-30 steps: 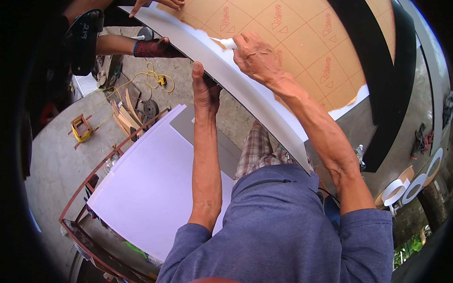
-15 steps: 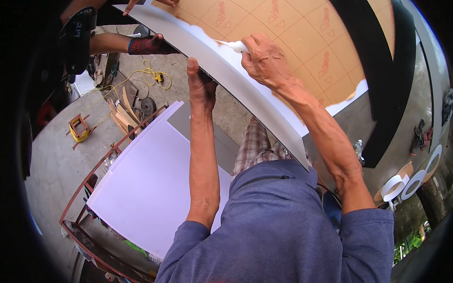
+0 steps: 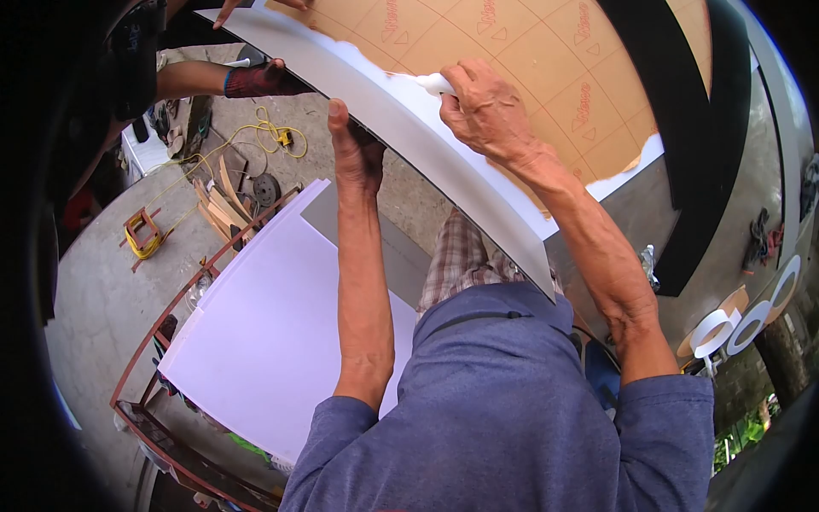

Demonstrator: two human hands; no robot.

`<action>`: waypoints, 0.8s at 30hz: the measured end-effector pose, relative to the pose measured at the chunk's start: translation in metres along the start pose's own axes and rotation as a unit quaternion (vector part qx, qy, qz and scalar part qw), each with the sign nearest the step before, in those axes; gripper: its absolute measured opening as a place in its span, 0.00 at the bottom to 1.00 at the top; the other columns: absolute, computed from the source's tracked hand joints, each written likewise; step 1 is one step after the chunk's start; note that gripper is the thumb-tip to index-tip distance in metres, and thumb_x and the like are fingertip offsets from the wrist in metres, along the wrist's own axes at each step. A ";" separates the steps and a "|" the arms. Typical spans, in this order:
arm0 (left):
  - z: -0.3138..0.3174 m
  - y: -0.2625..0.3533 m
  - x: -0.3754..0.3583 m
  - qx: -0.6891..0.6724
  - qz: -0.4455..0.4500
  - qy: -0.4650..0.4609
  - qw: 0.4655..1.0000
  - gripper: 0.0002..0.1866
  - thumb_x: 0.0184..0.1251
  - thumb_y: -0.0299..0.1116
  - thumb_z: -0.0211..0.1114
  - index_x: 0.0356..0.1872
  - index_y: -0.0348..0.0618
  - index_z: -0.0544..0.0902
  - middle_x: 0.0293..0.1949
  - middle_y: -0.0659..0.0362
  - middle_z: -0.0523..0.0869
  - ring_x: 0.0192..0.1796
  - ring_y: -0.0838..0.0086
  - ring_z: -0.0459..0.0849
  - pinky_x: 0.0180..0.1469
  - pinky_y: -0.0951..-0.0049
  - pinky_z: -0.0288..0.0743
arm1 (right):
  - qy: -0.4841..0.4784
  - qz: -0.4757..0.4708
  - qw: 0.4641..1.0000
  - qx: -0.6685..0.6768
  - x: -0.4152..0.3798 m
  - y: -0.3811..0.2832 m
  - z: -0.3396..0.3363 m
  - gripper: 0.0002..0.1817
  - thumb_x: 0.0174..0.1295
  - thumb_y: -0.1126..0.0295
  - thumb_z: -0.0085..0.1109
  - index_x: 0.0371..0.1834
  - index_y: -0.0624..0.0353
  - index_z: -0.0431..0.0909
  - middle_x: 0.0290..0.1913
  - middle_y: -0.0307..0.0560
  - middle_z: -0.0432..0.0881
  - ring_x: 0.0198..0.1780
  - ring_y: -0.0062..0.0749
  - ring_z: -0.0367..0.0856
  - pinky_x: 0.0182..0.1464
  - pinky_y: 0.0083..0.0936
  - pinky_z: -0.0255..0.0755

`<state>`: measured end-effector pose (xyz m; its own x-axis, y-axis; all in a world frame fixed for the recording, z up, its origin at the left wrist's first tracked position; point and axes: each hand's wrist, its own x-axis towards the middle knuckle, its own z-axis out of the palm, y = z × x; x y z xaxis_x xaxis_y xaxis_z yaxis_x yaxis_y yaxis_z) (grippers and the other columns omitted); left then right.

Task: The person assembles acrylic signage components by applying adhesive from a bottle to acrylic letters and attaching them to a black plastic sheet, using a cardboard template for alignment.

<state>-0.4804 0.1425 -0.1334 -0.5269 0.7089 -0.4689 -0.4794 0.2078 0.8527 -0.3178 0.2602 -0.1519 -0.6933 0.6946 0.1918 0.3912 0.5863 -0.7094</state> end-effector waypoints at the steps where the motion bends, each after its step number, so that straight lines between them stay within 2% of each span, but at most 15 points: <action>1: 0.001 -0.001 0.001 -0.001 0.003 0.017 1.000 0.51 0.52 0.79 0.65 0.63 0.42 0.76 0.54 0.53 0.84 0.58 0.63 0.83 0.59 0.58 0.77 | 0.004 -0.003 1.000 0.004 -0.001 0.000 -0.001 0.11 0.60 0.73 0.58 0.45 0.62 0.79 0.39 0.52 0.79 0.42 0.47 0.80 0.43 0.41 0.77; 2: 0.002 -0.003 0.000 -0.003 0.007 0.033 0.999 0.51 0.51 0.79 0.65 0.61 0.39 0.78 0.53 0.50 0.85 0.56 0.62 0.85 0.57 0.59 0.78 | 0.009 -0.006 1.000 0.008 -0.002 0.001 -0.002 0.10 0.59 0.73 0.58 0.43 0.62 0.78 0.38 0.51 0.78 0.42 0.47 0.79 0.43 0.41 0.76; 5: -0.003 -0.002 -0.001 0.002 -0.004 -0.013 1.000 0.50 0.55 0.78 0.64 0.67 0.46 0.72 0.58 0.57 0.81 0.62 0.65 0.79 0.63 0.54 0.74 | 0.010 -0.010 1.000 0.008 -0.005 0.000 -0.004 0.10 0.59 0.73 0.58 0.43 0.62 0.78 0.37 0.51 0.77 0.42 0.47 0.79 0.42 0.41 0.76; 8: -0.003 -0.002 -0.001 -0.002 -0.004 -0.014 1.000 0.51 0.56 0.77 0.64 0.69 0.46 0.70 0.60 0.57 0.80 0.64 0.65 0.79 0.64 0.53 0.73 | 0.000 -0.007 1.000 0.011 -0.008 -0.002 -0.008 0.10 0.59 0.74 0.58 0.43 0.62 0.78 0.37 0.50 0.77 0.41 0.46 0.79 0.42 0.41 0.76; 11: 0.004 -0.004 0.000 -0.005 0.015 0.045 0.999 0.52 0.53 0.78 0.65 0.63 0.39 0.77 0.53 0.49 0.85 0.56 0.61 0.85 0.58 0.59 0.78 | -0.003 -0.010 1.000 0.007 -0.012 -0.001 -0.010 0.10 0.59 0.74 0.58 0.44 0.62 0.78 0.37 0.50 0.77 0.41 0.46 0.79 0.41 0.41 0.76; 24: 0.002 -0.004 0.000 0.001 0.020 0.039 0.999 0.53 0.53 0.78 0.65 0.63 0.35 0.77 0.52 0.47 0.86 0.55 0.60 0.85 0.57 0.57 0.79 | -0.015 0.010 1.000 0.012 -0.029 -0.001 -0.020 0.12 0.59 0.74 0.59 0.46 0.61 0.79 0.38 0.50 0.78 0.41 0.45 0.80 0.41 0.40 0.76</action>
<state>-0.4764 0.1429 -0.1366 -0.5987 0.6616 -0.4514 -0.4559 0.1818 0.8712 -0.2866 0.2477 -0.1432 -0.7036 0.6929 0.1576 0.3901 0.5620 -0.7294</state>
